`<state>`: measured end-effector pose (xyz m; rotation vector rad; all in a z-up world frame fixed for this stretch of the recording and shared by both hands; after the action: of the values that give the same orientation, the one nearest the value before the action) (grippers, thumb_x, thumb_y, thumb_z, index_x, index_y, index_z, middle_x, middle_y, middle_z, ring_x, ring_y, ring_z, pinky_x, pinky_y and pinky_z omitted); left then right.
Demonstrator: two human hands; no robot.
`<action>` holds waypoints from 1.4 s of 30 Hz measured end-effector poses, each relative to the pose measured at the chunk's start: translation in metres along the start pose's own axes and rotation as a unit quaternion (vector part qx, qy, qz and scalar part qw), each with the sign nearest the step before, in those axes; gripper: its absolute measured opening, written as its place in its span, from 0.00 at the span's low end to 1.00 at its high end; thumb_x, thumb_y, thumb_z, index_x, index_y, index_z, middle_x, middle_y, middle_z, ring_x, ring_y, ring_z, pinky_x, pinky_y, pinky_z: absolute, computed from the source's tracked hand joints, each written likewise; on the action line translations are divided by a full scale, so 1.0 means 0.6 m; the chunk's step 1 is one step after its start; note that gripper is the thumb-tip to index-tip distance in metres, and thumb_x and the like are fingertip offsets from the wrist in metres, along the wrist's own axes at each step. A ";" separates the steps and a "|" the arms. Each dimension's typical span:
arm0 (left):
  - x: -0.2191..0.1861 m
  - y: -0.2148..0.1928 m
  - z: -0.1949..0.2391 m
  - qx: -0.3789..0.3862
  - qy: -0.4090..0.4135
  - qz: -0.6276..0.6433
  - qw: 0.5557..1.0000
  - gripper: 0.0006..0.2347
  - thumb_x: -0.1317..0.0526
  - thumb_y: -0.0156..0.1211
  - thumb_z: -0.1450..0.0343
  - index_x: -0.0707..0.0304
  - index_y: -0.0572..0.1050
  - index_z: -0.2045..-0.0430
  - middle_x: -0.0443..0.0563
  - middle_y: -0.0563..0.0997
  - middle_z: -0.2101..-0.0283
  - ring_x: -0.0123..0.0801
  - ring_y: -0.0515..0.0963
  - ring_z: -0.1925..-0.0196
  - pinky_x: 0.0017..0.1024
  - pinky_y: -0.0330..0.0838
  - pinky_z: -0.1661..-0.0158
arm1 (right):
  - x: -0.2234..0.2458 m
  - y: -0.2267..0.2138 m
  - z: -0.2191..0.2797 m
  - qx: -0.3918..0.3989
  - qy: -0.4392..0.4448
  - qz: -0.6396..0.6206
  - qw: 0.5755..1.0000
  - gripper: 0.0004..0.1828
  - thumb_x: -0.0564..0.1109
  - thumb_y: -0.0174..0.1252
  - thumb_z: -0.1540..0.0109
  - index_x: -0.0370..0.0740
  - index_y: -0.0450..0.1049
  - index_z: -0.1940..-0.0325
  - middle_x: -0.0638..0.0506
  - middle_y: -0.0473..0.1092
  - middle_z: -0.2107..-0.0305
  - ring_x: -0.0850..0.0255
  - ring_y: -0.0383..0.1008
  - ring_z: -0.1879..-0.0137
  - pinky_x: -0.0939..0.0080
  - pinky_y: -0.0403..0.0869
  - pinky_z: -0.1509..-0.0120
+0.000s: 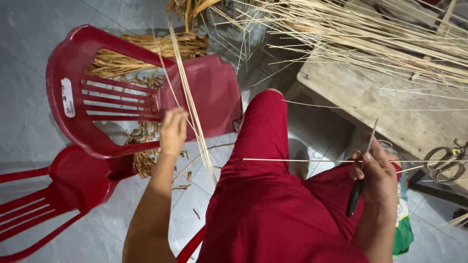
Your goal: The person sits on the floor and uses a knife to scrape and split thin bamboo strips. They repeatedly pull strips from a bundle, scrape them to remove fibers, and split them into thinner strands. The person also uses a blowtorch to heat the end of a strip.
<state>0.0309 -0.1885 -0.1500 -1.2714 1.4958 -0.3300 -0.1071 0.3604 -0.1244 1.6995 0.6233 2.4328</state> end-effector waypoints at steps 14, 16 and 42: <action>0.029 0.064 0.173 0.369 0.033 -0.082 0.925 0.08 0.66 0.53 0.25 0.70 0.75 0.54 0.65 0.75 0.46 0.52 0.78 0.44 0.44 0.75 0.47 | 0.022 0.015 0.008 -0.031 -0.023 0.019 0.999 0.38 0.39 0.50 0.31 0.47 0.50 0.16 0.48 0.70 0.62 0.65 0.63 0.70 0.65 0.66 0.68; 0.044 0.071 0.199 0.422 0.049 -0.166 0.890 0.10 0.66 0.53 0.26 0.70 0.75 0.53 0.67 0.73 0.42 0.53 0.75 0.41 0.46 0.73 0.45 | 0.027 0.013 0.017 -0.009 -0.025 -0.009 1.000 0.38 0.39 0.51 0.30 0.43 0.53 0.15 0.48 0.69 0.60 0.65 0.63 0.69 0.65 0.66 0.67; 0.033 0.078 0.156 0.559 0.035 -0.354 0.749 0.12 0.56 0.48 0.25 0.59 0.80 0.70 0.57 0.84 0.64 0.48 0.84 0.59 0.44 0.77 0.56 | 0.009 -0.016 0.069 -0.054 0.067 0.060 0.994 0.33 0.43 0.54 0.33 0.51 0.56 0.24 0.54 0.69 0.73 0.70 0.61 0.75 0.70 0.63 0.72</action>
<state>0.0878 -0.1485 -0.2306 -0.7203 0.5105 -1.5261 -0.0727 0.3819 -0.1114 1.5865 0.4049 2.6270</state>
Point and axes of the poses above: each hand's wrist, its own z-axis away from the middle knuckle, its own y-axis out of the palm, x = y × z, the point moved 7 cm from there along -z, towards the middle knuckle
